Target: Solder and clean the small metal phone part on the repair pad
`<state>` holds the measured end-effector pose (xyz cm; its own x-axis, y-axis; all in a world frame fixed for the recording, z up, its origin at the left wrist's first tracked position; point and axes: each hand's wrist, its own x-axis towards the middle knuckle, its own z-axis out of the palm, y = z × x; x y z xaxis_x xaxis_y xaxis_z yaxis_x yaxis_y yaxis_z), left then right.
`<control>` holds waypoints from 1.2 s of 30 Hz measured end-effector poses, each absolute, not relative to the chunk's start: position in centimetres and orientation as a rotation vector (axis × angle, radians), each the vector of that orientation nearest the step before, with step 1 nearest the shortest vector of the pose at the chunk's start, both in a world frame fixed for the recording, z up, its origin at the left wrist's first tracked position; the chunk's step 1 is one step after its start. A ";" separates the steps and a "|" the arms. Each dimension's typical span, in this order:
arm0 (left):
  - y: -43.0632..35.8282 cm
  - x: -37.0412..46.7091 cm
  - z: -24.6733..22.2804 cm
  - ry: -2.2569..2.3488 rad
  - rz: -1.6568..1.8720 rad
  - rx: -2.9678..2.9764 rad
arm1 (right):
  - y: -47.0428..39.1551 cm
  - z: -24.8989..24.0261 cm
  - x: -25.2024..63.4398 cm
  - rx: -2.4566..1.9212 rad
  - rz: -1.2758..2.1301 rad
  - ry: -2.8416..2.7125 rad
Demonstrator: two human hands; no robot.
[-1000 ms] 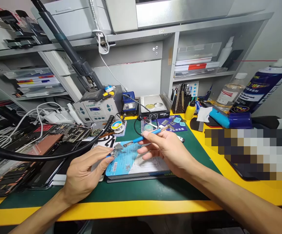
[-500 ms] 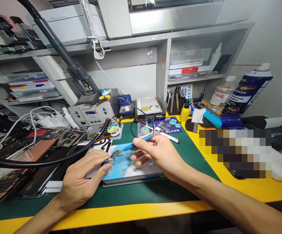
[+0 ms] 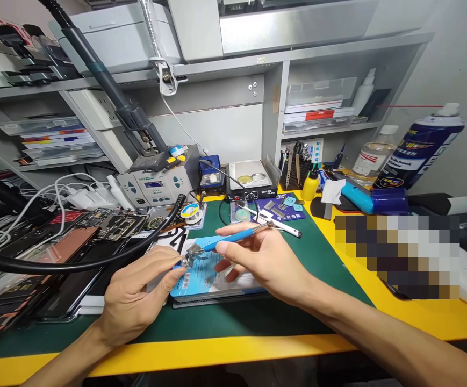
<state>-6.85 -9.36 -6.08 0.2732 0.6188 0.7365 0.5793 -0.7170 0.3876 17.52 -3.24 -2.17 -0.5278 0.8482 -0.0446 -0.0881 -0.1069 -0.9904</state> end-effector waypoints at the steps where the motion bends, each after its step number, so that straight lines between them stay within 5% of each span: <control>1: -9.4 -6.9 -6.1 1.175 1.446 2.468 | -3.3 -2.1 17.5 -0.867 1.718 -1.481; 36: -9.1 -7.2 -6.1 0.937 1.523 2.547 | -2.9 -2.6 17.9 -0.742 1.665 -1.495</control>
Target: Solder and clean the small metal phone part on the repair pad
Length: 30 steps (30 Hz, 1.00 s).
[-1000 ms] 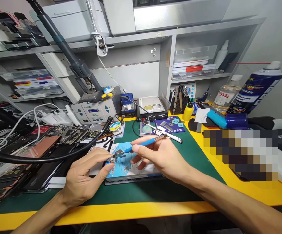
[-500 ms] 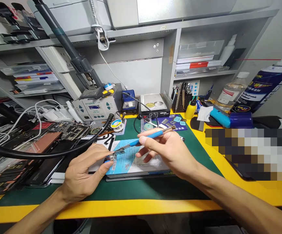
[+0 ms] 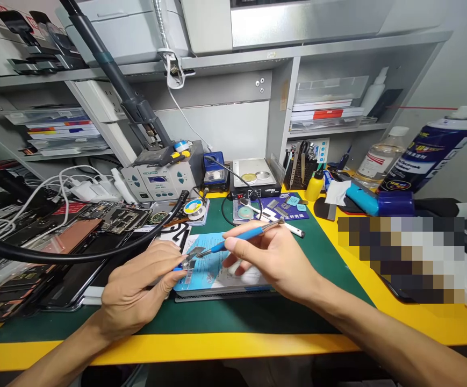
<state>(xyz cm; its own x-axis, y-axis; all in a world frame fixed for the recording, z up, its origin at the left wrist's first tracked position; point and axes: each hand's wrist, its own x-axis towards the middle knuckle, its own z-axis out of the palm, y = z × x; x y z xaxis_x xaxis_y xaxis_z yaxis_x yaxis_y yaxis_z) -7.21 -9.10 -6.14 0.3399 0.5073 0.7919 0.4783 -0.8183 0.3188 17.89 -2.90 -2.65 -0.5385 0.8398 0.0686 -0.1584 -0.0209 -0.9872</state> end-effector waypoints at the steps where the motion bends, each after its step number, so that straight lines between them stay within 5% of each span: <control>1: -9.1 -7.2 -6.1 0.920 1.517 2.562 | -3.0 -2.6 17.8 -0.737 1.667 -1.512; 30: -9.3 -7.4 -6.0 0.955 1.578 2.628 | -3.1 -2.9 18.7 -0.646 1.494 -1.588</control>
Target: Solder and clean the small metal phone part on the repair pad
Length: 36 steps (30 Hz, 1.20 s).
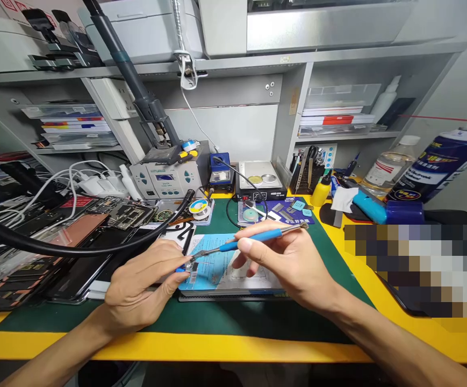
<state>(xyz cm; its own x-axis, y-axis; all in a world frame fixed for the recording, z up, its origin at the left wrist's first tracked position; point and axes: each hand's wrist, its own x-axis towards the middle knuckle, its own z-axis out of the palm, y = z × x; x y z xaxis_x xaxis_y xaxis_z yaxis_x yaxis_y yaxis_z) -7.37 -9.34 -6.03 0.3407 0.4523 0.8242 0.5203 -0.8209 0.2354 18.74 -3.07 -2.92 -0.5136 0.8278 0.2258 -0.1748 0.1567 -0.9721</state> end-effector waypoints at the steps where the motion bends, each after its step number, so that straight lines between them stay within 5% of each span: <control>1: -9.4 -7.4 -6.0 -0.939 -1.510 -2.516 | -3.0 -3.0 18.8 -0.654 1.490 -1.591; 27: -9.6 -7.4 -5.9 -1.416 -1.618 -2.543 | -3.3 -2.3 18.4 -0.835 1.150 -1.539; 36: -9.5 -6.6 -5.1 -1.749 -1.601 -2.579 | -4.1 -4.3 17.4 -0.221 -0.119 -2.143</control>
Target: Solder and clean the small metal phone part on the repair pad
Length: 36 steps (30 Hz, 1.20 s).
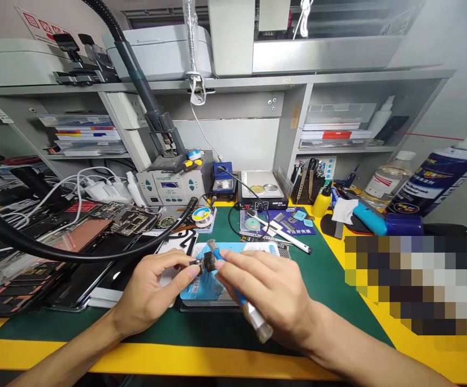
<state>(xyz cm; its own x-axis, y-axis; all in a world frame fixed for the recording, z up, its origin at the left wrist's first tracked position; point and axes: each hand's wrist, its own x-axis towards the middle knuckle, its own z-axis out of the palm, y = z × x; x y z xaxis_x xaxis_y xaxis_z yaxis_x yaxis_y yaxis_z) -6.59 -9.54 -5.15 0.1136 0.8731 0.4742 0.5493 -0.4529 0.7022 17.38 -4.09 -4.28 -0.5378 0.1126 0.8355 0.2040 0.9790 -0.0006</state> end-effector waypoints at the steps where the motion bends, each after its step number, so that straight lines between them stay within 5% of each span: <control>1: -9.5 -6.6 -5.1 1.403 1.250 2.014 | -4.0 -4.6 17.4 -0.188 -0.204 -2.196; 11: -9.5 -6.8 -5.7 1.458 1.266 1.721 | -4.2 -6.3 17.6 -0.111 -0.482 -2.329; 36: -9.3 -7.0 -5.1 1.336 1.320 1.436 | -3.4 -5.1 17.7 -0.124 -0.356 -2.318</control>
<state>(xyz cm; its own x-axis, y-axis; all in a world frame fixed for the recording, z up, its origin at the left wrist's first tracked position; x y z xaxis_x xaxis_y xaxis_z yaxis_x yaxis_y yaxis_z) -6.96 -9.28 -5.10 -0.0812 0.9795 0.1845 0.1961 -0.1658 0.9665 17.65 -3.43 -5.07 -0.6968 -0.0195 0.7170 0.1965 0.9562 0.2169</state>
